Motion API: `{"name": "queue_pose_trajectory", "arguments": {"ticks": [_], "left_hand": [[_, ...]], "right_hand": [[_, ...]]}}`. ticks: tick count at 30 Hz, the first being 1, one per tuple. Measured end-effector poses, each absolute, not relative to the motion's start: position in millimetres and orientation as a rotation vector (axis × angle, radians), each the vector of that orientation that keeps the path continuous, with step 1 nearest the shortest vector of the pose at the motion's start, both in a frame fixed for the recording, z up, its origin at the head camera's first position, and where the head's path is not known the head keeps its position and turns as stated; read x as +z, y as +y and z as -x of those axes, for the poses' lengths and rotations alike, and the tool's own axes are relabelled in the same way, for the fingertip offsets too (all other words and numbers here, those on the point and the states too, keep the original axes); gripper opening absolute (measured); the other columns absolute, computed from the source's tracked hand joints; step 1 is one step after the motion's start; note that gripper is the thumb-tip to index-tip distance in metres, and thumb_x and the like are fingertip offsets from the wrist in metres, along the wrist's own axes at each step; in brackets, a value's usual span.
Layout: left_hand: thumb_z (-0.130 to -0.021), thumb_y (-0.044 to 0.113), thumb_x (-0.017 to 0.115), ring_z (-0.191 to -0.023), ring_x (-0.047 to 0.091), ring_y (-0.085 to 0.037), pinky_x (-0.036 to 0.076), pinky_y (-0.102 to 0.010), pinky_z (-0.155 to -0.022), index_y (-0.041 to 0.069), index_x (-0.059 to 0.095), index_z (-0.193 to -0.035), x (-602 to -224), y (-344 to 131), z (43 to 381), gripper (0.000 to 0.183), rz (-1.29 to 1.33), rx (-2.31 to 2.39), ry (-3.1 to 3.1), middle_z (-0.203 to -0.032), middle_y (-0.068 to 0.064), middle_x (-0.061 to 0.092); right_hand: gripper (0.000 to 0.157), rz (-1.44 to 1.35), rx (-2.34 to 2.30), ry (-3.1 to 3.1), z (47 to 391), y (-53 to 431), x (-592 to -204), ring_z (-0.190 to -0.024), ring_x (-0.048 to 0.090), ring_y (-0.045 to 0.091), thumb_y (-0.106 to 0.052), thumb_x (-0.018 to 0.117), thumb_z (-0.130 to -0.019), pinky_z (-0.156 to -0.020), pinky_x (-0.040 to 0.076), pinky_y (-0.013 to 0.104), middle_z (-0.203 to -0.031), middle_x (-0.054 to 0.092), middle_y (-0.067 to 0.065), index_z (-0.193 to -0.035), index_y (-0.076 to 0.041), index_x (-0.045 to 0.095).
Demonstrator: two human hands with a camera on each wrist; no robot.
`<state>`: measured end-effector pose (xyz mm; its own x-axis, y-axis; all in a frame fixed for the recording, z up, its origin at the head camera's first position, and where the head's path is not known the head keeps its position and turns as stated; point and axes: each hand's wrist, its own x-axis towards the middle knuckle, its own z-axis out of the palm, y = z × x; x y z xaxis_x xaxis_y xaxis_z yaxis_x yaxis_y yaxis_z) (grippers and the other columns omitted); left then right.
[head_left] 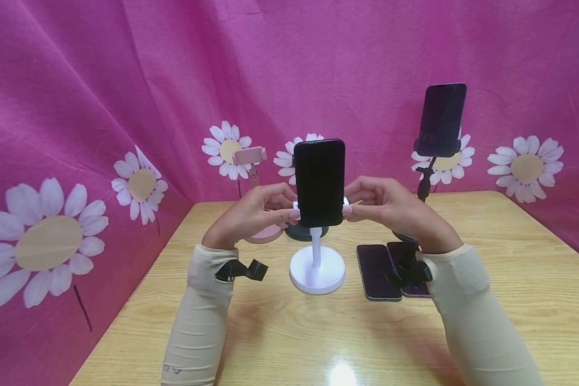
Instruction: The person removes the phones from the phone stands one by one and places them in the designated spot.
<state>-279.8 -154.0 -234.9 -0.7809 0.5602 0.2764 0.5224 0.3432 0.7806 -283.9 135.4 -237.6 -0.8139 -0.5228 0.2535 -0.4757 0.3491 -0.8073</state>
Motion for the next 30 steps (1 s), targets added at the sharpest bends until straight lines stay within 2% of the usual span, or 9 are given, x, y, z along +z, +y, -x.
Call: {"name": "queue_pose_trajectory", "arguments": {"ticks": [7, 11, 13, 17, 19, 21, 26, 30], "left_hand": [[-0.089, 0.014, 0.070, -0.084, 0.069, -0.022, 0.055, -0.037, -0.081, 0.010, 0.063, -0.104, -236, -154, 282, 0.018, -1.024, 1.436, 2.567, -0.095, -0.007, 0.070], [-0.089, 0.020, 0.071, -0.090, 0.068, -0.019, 0.052, -0.041, -0.085, 0.015, 0.064, -0.105, -236, -155, 282, 0.019, -1.009, 1.387, 2.635, -0.097, -0.003, 0.070], [-0.088, 0.024, 0.072, -0.093, 0.066, -0.017, 0.050, -0.043, -0.087, 0.017, 0.065, -0.105, -235, -156, 282, 0.019, -1.016, 1.350, 2.682, -0.097, 0.000, 0.070], [-0.087, 0.027, 0.073, -0.092, 0.065, -0.014, 0.048, -0.044, -0.090, 0.019, 0.066, -0.104, -234, -156, 283, 0.020, -1.062, 1.292, 2.751, -0.096, 0.004, 0.069], [-0.087, 0.028, 0.073, -0.092, 0.065, -0.013, 0.049, -0.043, -0.090, 0.018, 0.066, -0.104, -232, -156, 282, 0.021, -1.084, 1.267, 2.779, -0.096, 0.004, 0.069], [-0.087, 0.029, 0.073, -0.092, 0.064, -0.013, 0.049, -0.041, -0.089, 0.018, 0.066, -0.104, -232, -156, 282, 0.021, -1.091, 1.247, 2.804, -0.096, 0.005, 0.068], [-0.086, 0.030, 0.074, -0.093, 0.064, -0.011, 0.051, -0.039, -0.086, 0.020, 0.066, -0.108, -232, -157, 282, 0.025, -1.091, 1.213, 2.839, -0.099, 0.006, 0.068], [-0.087, 0.026, 0.073, -0.094, 0.065, -0.010, 0.052, -0.039, -0.087, 0.021, 0.066, -0.109, -235, -157, 282, 0.023, -1.132, 1.209, 2.828, -0.099, 0.007, 0.069]], "right_hand": [[0.038, 0.971, -1.498, 2.560, 284, 134, -238, -0.093, 0.069, 0.021, -0.026, 0.074, -0.086, -0.089, 0.053, 0.041, -0.106, 0.070, 0.007, -0.118, -0.010, 0.061], [0.042, 1.028, -1.519, 2.648, 281, 128, -239, -0.098, 0.068, 0.019, -0.026, 0.073, -0.087, -0.089, 0.052, 0.042, -0.111, 0.069, 0.005, -0.124, -0.013, 0.059], [0.050, 1.075, -1.577, 2.708, 278, 121, -239, -0.101, 0.067, 0.018, -0.025, 0.074, -0.086, -0.089, 0.052, 0.043, -0.113, 0.068, 0.004, -0.131, -0.017, 0.054], [0.080, 1.189, -1.748, 2.871, 270, 100, -239, -0.103, 0.066, 0.021, -0.023, 0.079, -0.082, -0.088, 0.053, 0.044, -0.121, 0.064, 0.008, -0.147, -0.025, 0.033], [0.094, 1.220, -1.813, 2.979, 266, 88, -239, -0.106, 0.064, 0.022, -0.024, 0.081, -0.079, -0.087, 0.054, 0.043, -0.126, 0.059, 0.009, -0.151, -0.031, 0.021], [0.104, 1.275, -1.864, 3.070, 265, 76, -238, -0.108, 0.061, 0.022, -0.024, 0.083, -0.076, -0.086, 0.054, 0.042, -0.129, 0.055, 0.011, -0.153, -0.031, 0.014], [0.106, 1.364, -1.845, 3.279, 265, 52, -240, -0.113, 0.050, 0.021, -0.028, 0.084, -0.074, -0.086, 0.053, 0.043, -0.132, 0.045, 0.015, -0.154, -0.026, 0.015], [0.105, 1.318, -1.795, 3.407, 266, 38, -243, -0.109, 0.052, 0.024, -0.033, 0.083, -0.074, -0.085, 0.054, 0.042, -0.130, 0.043, 0.016, -0.154, -0.024, 0.016]]}}
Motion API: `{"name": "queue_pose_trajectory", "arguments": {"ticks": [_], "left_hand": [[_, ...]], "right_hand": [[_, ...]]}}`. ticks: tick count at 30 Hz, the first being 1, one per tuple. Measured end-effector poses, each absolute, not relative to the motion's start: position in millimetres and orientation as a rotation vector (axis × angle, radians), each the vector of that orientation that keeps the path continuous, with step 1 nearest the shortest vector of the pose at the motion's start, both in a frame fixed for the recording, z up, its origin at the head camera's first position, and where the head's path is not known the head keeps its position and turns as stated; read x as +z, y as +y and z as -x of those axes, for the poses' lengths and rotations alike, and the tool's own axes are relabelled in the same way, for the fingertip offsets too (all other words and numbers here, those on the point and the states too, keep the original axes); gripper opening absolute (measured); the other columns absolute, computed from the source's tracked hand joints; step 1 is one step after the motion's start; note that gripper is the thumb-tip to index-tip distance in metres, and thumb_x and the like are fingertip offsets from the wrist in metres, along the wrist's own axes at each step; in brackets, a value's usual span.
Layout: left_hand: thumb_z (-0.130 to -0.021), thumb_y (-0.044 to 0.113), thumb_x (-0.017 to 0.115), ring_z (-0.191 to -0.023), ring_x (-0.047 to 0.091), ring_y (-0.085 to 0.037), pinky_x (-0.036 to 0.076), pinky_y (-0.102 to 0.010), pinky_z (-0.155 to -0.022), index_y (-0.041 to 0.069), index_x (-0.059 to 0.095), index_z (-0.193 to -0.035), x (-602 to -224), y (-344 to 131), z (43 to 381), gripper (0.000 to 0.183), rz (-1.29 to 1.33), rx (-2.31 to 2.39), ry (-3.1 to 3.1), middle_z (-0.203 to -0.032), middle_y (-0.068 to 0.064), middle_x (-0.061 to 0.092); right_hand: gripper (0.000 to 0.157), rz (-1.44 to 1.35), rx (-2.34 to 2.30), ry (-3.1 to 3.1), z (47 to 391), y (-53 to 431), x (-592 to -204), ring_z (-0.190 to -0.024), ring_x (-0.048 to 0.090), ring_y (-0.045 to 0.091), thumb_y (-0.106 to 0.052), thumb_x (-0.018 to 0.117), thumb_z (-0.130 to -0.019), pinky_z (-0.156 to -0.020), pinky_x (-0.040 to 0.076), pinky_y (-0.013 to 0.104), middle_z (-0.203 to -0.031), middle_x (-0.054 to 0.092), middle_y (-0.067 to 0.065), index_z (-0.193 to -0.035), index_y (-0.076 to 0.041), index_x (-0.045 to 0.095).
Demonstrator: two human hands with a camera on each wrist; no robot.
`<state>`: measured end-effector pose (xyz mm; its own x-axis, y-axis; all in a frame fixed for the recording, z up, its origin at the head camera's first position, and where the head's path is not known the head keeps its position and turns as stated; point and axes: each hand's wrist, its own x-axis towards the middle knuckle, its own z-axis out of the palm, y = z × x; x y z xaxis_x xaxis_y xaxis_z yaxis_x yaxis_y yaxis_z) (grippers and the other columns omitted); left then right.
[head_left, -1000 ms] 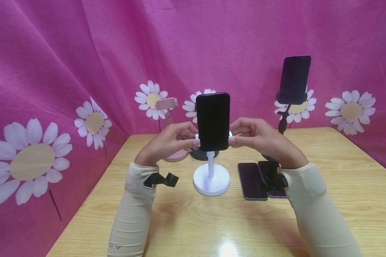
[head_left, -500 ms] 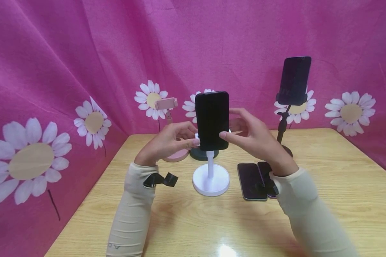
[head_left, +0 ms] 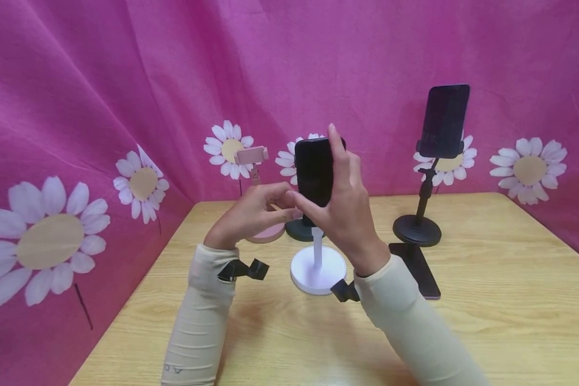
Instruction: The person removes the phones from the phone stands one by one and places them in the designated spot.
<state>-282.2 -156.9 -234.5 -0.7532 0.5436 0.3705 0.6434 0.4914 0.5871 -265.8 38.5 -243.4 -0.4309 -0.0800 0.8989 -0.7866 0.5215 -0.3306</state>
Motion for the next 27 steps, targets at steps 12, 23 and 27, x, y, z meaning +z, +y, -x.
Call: {"name": "queue_pose_trajectory", "arguments": {"ticks": [12, 23, 27], "left_hand": [[-0.086, 0.020, 0.072, -0.090, 0.065, -0.008, 0.054, -0.035, -0.082, 0.019, 0.067, -0.108, -237.0, -156.8, 284.3, 0.023, 1.058, -1.065, -2.566, -0.096, 0.008, 0.070], [-0.084, 0.018, 0.073, -0.080, 0.065, -0.007, 0.055, -0.032, -0.075, 0.015, 0.070, -0.104, -239.8, -154.3, 286.8, 0.020, 1.073, -0.998, -2.492, -0.086, 0.009, 0.069], [-0.084, 0.019, 0.074, -0.079, 0.064, -0.007, 0.055, -0.031, -0.074, 0.015, 0.070, -0.102, -240.7, -154.4, 288.7, 0.019, 1.095, -0.978, -2.461, -0.085, 0.009, 0.069]], "right_hand": [[0.108, -0.563, 0.877, -1.870, 271.0, 26.3, -251.4, -0.091, 0.055, 0.027, -0.043, 0.082, -0.073, -0.073, 0.057, 0.039, -0.125, 0.044, 0.018, -0.154, -0.025, 0.013], [0.103, -0.582, 0.851, -1.836, 274.2, 27.3, -253.1, -0.078, 0.052, 0.024, -0.040, 0.080, -0.076, -0.064, 0.056, 0.034, -0.111, 0.047, 0.018, -0.154, -0.023, 0.016], [0.101, -0.586, 0.858, -1.835, 274.1, 27.6, -253.1, -0.076, 0.053, 0.024, -0.037, 0.080, -0.076, -0.064, 0.056, 0.035, -0.109, 0.047, 0.018, -0.154, -0.023, 0.016]]}}
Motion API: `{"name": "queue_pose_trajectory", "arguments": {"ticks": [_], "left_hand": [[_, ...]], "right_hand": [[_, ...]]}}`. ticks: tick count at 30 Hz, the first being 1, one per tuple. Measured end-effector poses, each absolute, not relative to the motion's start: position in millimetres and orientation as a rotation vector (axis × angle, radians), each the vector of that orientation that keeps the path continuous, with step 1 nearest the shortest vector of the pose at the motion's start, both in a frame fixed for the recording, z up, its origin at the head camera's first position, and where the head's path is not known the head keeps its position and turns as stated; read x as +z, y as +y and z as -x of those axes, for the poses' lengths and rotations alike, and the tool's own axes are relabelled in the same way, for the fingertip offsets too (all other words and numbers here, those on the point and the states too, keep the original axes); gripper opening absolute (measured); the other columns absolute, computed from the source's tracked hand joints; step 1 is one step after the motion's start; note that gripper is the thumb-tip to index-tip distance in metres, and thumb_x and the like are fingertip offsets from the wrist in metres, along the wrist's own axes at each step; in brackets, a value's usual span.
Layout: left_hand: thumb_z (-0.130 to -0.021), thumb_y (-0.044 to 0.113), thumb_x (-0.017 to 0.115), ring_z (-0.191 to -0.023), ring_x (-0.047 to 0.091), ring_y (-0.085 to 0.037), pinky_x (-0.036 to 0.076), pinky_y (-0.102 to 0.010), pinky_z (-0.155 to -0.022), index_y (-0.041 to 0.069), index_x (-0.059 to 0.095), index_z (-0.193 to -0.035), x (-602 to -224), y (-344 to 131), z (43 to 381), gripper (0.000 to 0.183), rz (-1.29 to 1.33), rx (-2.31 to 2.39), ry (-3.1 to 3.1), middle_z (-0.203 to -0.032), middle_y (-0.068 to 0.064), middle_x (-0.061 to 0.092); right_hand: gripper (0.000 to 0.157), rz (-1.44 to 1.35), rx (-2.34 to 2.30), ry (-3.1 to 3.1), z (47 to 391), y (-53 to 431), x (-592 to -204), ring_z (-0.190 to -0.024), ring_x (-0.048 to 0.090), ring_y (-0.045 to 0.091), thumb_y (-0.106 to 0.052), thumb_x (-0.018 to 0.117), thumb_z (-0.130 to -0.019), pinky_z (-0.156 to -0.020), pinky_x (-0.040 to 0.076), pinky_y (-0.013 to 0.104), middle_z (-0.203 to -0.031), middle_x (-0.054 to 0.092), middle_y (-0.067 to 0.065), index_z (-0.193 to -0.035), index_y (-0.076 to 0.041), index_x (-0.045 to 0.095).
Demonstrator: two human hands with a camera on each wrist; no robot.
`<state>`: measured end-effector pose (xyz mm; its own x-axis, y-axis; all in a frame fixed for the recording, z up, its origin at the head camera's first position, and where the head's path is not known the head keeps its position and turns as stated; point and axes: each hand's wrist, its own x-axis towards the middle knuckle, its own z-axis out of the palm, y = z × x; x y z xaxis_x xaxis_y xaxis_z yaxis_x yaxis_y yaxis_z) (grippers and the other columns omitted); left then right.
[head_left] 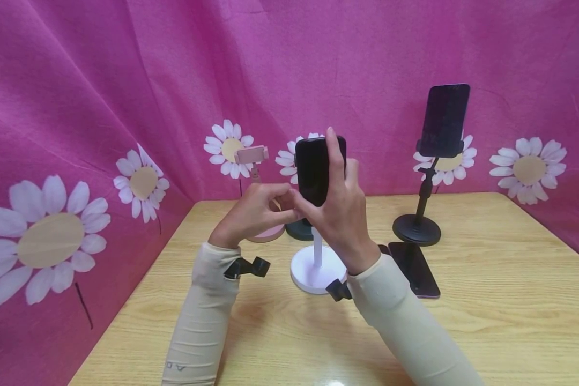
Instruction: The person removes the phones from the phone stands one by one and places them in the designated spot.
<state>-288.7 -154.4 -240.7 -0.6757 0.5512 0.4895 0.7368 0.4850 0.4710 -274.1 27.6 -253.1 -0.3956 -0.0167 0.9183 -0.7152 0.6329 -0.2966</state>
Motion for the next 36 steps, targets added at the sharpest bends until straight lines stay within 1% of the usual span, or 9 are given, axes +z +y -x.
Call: {"name": "queue_pose_trajectory", "arguments": {"ticks": [5, 11, 15, 18, 22, 27, 30, 36], "left_hand": [[-0.084, 0.020, 0.075, -0.077, 0.062, -0.008, 0.055, -0.028, -0.072, 0.015, 0.070, -0.100, -243, -154, 292, 0.018, 1.133, -0.966, -2.410, -0.082, 0.009, 0.067], [-0.083, 0.017, 0.073, -0.074, 0.058, -0.011, 0.054, -0.030, -0.068, 0.014, 0.068, -0.097, -247, -153, 298, 0.015, 1.190, -1.016, -2.359, -0.078, 0.007, 0.063], [-0.084, 0.018, 0.072, -0.072, 0.055, -0.012, 0.052, -0.030, -0.067, 0.014, 0.066, -0.095, -249, -154, 300, 0.013, 1.217, -1.017, -2.339, -0.075, 0.006, 0.059], [-0.084, 0.018, 0.070, -0.068, 0.053, -0.013, 0.049, -0.030, -0.062, 0.015, 0.062, -0.087, -249, -157, 301, 0.009, 1.233, -1.041, -2.335, -0.071, 0.004, 0.054], [-0.085, 0.016, 0.069, -0.066, 0.051, -0.015, 0.044, -0.031, -0.058, 0.015, 0.057, -0.080, -248, -162, 301, 0.013, 1.246, -1.080, -2.343, -0.069, 0.001, 0.052], [-0.085, 0.016, 0.070, -0.070, 0.052, -0.016, 0.046, -0.031, -0.062, 0.014, 0.057, -0.082, -247, -162, 301, 0.013, 1.238, -1.065, -2.371, -0.071, 0.001, 0.054], [-0.085, 0.013, 0.071, -0.071, 0.052, -0.016, 0.046, -0.030, -0.064, 0.013, 0.058, -0.083, -247, -161, 299, 0.013, 1.213, -1.062, -2.394, -0.072, 0.001, 0.054], [-0.083, 0.007, 0.071, -0.071, 0.052, -0.021, 0.047, -0.037, -0.065, 0.009, 0.057, -0.082, -248, -161, 299, 0.013, 1.197, -1.064, -2.391, -0.072, -0.004, 0.054]], "right_hand": [[0.100, -0.596, 0.862, -1.829, 274, 27, -253, -0.080, 0.053, 0.024, -0.034, 0.079, -0.077, -0.065, 0.057, 0.035, -0.109, 0.047, 0.018, -0.154, -0.021, 0.017], [0.099, -0.618, 0.862, -1.805, 275, 27, -254, -0.084, 0.053, 0.026, -0.033, 0.079, -0.077, -0.066, 0.057, 0.038, -0.108, 0.046, 0.020, -0.154, -0.019, 0.019], [0.098, -0.644, 0.852, -1.800, 274, 27, -253, -0.086, 0.052, 0.026, -0.030, 0.079, -0.078, -0.065, 0.057, 0.037, -0.109, 0.046, 0.020, -0.154, -0.018, 0.019], [0.098, -0.665, 0.865, -1.796, 275, 28, -254, -0.089, 0.051, 0.025, -0.028, 0.078, -0.077, -0.065, 0.057, 0.036, -0.110, 0.046, 0.020, -0.154, -0.019, 0.019], [0.098, -0.676, 0.874, -1.795, 276, 29, -254, -0.091, 0.051, 0.025, -0.027, 0.078, -0.077, -0.067, 0.057, 0.036, -0.111, 0.046, 0.020, -0.154, -0.018, 0.018], [0.099, -0.667, 0.881, -1.803, 275, 30, -252, -0.088, 0.052, 0.025, -0.027, 0.079, -0.077, -0.067, 0.057, 0.036, -0.111, 0.047, 0.019, -0.155, -0.019, 0.018], [0.100, -0.678, 0.907, -1.804, 275, 31, -252, -0.090, 0.052, 0.025, -0.026, 0.080, -0.076, -0.068, 0.057, 0.035, -0.112, 0.047, 0.018, -0.155, -0.020, 0.018], [0.103, -0.742, 1.013, -1.810, 275, 34, -250, -0.098, 0.047, 0.022, -0.023, 0.082, -0.072, -0.069, 0.054, 0.034, -0.112, 0.049, 0.016, -0.154, -0.023, 0.020]]}}
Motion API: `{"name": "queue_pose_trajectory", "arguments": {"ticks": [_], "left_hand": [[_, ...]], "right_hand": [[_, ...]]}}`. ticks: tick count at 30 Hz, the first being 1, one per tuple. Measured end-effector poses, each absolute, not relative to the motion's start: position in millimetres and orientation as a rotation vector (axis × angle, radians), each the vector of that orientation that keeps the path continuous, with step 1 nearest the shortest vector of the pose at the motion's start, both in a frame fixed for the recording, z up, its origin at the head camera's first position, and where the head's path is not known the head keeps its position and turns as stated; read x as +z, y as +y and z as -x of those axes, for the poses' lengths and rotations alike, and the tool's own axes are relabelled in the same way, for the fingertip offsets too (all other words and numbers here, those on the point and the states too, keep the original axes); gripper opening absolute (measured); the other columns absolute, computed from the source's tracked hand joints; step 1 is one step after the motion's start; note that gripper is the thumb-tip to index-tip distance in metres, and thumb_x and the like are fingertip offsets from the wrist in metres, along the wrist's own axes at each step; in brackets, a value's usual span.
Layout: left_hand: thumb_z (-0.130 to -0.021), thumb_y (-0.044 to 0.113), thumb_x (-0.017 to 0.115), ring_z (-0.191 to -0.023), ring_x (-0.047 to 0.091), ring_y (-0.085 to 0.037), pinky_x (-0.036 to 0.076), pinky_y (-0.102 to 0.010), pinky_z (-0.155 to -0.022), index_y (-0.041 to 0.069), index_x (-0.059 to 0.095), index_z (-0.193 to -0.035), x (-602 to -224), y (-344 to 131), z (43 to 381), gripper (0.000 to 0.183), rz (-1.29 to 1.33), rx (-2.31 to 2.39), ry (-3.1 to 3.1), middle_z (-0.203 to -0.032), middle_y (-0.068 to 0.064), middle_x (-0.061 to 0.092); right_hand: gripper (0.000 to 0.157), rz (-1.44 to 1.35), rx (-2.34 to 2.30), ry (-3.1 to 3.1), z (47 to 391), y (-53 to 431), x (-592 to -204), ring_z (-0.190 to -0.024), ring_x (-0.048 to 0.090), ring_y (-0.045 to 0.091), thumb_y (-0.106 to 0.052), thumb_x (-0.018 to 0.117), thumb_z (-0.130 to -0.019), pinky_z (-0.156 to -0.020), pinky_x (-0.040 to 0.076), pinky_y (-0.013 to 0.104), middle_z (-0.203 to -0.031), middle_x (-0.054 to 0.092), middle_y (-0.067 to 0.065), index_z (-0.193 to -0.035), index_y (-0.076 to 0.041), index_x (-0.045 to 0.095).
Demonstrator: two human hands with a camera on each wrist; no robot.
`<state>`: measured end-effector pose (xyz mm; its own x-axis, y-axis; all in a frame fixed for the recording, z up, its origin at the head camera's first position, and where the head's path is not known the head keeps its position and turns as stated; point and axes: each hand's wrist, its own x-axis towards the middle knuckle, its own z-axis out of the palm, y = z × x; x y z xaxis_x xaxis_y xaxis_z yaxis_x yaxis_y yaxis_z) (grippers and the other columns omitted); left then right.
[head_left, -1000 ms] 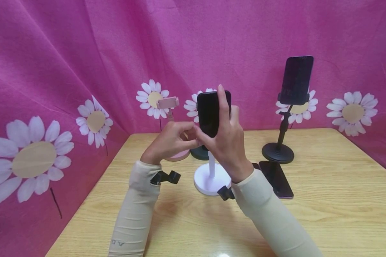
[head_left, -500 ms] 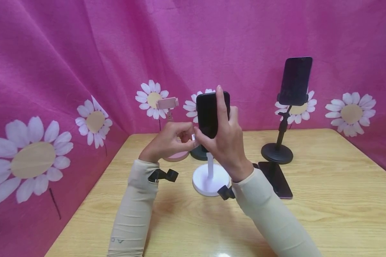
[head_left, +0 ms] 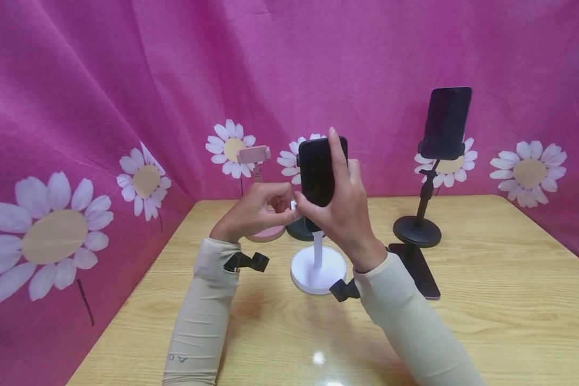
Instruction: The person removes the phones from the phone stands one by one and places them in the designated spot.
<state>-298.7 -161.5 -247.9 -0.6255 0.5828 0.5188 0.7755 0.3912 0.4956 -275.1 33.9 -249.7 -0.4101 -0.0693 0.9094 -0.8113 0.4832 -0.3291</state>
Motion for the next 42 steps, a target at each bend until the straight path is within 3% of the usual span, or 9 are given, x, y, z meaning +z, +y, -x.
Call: {"name": "queue_pose_trajectory", "arguments": {"ticks": [7, 12, 16, 27, 42], "left_hand": [[-0.085, 0.019, 0.073, -0.069, 0.052, -0.016, 0.047, -0.031, -0.062, 0.014, 0.057, -0.080, -248, -164, 302, 0.018, 1.224, -1.046, -2.366, -0.070, 0.002, 0.054], [-0.086, 0.023, 0.073, -0.069, 0.053, -0.016, 0.047, -0.031, -0.061, 0.016, 0.057, -0.082, -249, -165, 303, 0.018, 1.253, -1.043, -2.333, -0.070, 0.003, 0.054], [-0.086, 0.022, 0.072, -0.069, 0.053, -0.015, 0.049, -0.031, -0.063, 0.015, 0.057, -0.082, -250, -163, 302, 0.017, 1.256, -1.044, -2.322, -0.071, 0.002, 0.053], [-0.088, 0.017, 0.070, -0.071, 0.054, -0.012, 0.052, -0.029, -0.069, 0.014, 0.057, -0.086, -247, -162, 296, 0.013, 1.197, -0.937, -2.348, -0.074, 0.004, 0.056], [-0.085, 0.011, 0.066, -0.070, 0.055, -0.011, 0.050, -0.027, -0.061, 0.014, 0.059, -0.084, -241, -160, 290, 0.008, 1.160, -0.850, -2.352, -0.075, 0.004, 0.057]], "right_hand": [[0.104, -0.839, 1.287, -1.855, 265, 42, -238, -0.111, 0.048, 0.016, -0.013, 0.082, -0.068, -0.084, 0.052, 0.039, -0.130, 0.052, 0.006, -0.152, -0.034, 0.024], [0.099, -0.881, 1.382, -1.868, 244, 42, -224, -0.115, 0.048, 0.024, -0.005, 0.078, -0.069, -0.092, 0.048, 0.044, -0.135, 0.049, 0.012, -0.152, -0.018, 0.027], [0.096, -0.892, 1.397, -1.879, 235, 40, -219, -0.114, 0.048, 0.028, -0.002, 0.077, -0.068, -0.091, 0.048, 0.045, -0.132, 0.049, 0.016, -0.150, -0.011, 0.028], [0.094, -0.941, 1.445, -1.825, 237, 35, -224, -0.105, 0.052, 0.021, 0.001, 0.077, -0.068, -0.081, 0.052, 0.041, -0.125, 0.051, 0.016, -0.145, -0.010, 0.025], [0.092, -0.983, 1.413, -1.787, 234, 31, -225, -0.093, 0.057, 0.024, 0.004, 0.078, -0.067, -0.072, 0.055, 0.038, -0.116, 0.054, 0.019, -0.142, -0.006, 0.024]]}}
